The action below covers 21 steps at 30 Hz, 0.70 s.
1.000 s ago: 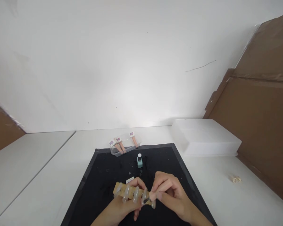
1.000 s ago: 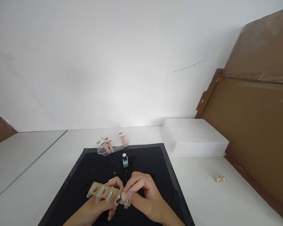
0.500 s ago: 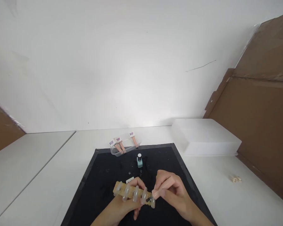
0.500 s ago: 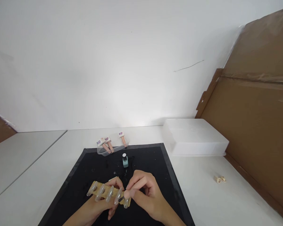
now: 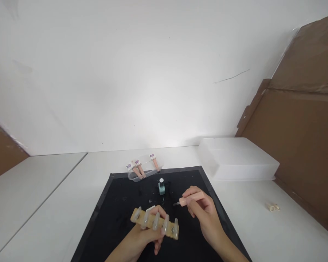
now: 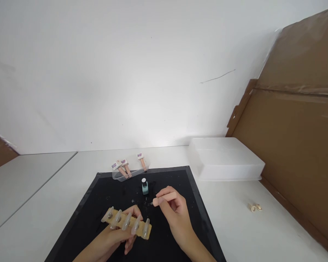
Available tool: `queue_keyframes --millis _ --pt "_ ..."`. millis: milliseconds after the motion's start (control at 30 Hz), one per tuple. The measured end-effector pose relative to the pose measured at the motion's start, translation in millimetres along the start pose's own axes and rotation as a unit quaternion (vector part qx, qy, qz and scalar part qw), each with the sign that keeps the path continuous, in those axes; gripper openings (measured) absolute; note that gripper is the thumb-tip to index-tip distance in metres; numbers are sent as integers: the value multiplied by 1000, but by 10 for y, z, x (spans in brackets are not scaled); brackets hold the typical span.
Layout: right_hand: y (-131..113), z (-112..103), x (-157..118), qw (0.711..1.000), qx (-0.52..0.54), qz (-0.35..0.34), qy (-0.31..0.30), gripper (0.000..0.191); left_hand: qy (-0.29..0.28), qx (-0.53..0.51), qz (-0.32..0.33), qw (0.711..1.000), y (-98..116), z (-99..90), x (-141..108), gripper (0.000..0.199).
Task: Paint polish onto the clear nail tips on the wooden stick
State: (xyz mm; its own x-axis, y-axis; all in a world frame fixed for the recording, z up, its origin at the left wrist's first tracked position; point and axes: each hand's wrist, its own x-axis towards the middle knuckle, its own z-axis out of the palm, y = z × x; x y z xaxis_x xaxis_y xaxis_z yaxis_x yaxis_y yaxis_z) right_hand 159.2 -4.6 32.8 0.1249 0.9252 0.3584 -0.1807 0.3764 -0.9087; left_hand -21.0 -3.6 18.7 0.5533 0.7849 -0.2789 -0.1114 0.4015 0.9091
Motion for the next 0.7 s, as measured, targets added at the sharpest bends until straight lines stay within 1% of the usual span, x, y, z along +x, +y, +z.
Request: queue_keyframes --millis 133,267,400,567,700 --pt "-6 13 1 1000 0 22 21 18 17 -8 -4 1000 5 0 5 23" --pt "-11 21 -2 999 -6 43 28 18 41 -20 4 999 8 -2 28 25" --pt "-5 18 -5 998 -9 57 34 19 53 -47 1 997 -13 -25 50 26" --pt "10 9 1 997 -18 60 45 19 67 -39 3 997 -30 -40 53 30" --pt "14 9 3 997 -18 55 43 19 66 -26 -3 997 -7 -22 36 31"
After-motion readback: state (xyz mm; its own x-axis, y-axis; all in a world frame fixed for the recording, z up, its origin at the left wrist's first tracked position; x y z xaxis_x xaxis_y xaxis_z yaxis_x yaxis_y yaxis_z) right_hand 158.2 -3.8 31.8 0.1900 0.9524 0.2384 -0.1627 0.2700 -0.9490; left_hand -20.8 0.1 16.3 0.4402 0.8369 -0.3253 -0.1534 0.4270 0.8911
